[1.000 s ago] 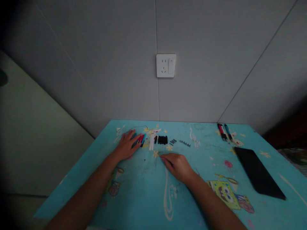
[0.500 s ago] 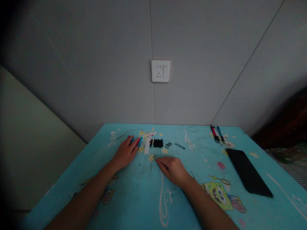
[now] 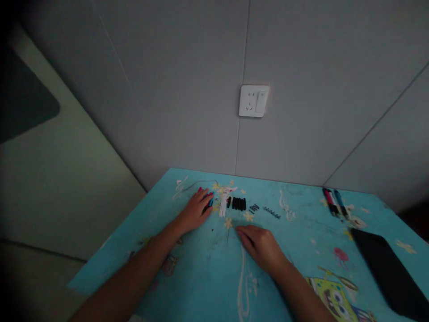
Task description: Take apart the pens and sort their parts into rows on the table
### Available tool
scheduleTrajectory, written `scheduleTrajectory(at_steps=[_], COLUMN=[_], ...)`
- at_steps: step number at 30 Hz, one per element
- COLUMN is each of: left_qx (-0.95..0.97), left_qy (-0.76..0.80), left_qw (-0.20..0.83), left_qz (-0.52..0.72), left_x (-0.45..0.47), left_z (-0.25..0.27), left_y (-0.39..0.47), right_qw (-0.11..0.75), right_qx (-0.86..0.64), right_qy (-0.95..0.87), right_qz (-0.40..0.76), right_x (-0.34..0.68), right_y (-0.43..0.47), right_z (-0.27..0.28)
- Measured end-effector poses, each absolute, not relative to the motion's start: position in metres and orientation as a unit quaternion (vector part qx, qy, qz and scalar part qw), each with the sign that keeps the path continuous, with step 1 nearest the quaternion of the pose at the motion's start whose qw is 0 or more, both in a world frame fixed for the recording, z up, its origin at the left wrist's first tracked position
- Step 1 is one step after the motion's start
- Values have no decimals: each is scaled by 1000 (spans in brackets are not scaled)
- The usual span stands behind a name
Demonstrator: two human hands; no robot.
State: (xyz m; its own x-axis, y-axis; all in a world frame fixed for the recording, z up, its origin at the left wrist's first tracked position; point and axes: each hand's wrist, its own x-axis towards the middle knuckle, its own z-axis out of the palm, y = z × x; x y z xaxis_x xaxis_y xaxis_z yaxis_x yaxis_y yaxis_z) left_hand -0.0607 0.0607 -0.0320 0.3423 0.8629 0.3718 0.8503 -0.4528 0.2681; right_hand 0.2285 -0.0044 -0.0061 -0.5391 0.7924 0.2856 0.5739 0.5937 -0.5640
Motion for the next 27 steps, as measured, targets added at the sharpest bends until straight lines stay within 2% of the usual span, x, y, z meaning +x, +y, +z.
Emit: scheduleTrajectory(at_steps=[6, 10, 13, 17, 19, 22, 25, 27], left_qx=[803, 803, 812, 812, 807, 807, 807, 806], left_qy=[528, 538, 535, 540, 546, 544, 539, 535], left_qw=[-2, -19, -38, -72, -83, -93, -90, -87], left_qz=[275, 257, 232, 210, 209, 211, 224, 239], left_x=[-62, -63, -65, -69, -71, -72, -71, -69], left_z=[-36, -42, -48, -56, -61, -67, -67, -65], left_y=[62, 63, 65, 69, 73, 78, 79, 79], right_qw=[266, 279, 301, 353, 327, 226, 138, 120], right_qx=[-401, -399, -434, -555, -634, -759, -842, -862], right_qy=[-852, -852, -837, -752, -700, -595, -496, -465], right_qz=[207, 191, 147, 35, -40, -137, -164, -163], right_x=[227, 224, 230, 259, 284, 326, 359, 371], right_y=[-6, -9, -6, 11, 23, 36, 42, 45], right_z=[-4, 1, 3, 3, 3, 1, -3, -7])
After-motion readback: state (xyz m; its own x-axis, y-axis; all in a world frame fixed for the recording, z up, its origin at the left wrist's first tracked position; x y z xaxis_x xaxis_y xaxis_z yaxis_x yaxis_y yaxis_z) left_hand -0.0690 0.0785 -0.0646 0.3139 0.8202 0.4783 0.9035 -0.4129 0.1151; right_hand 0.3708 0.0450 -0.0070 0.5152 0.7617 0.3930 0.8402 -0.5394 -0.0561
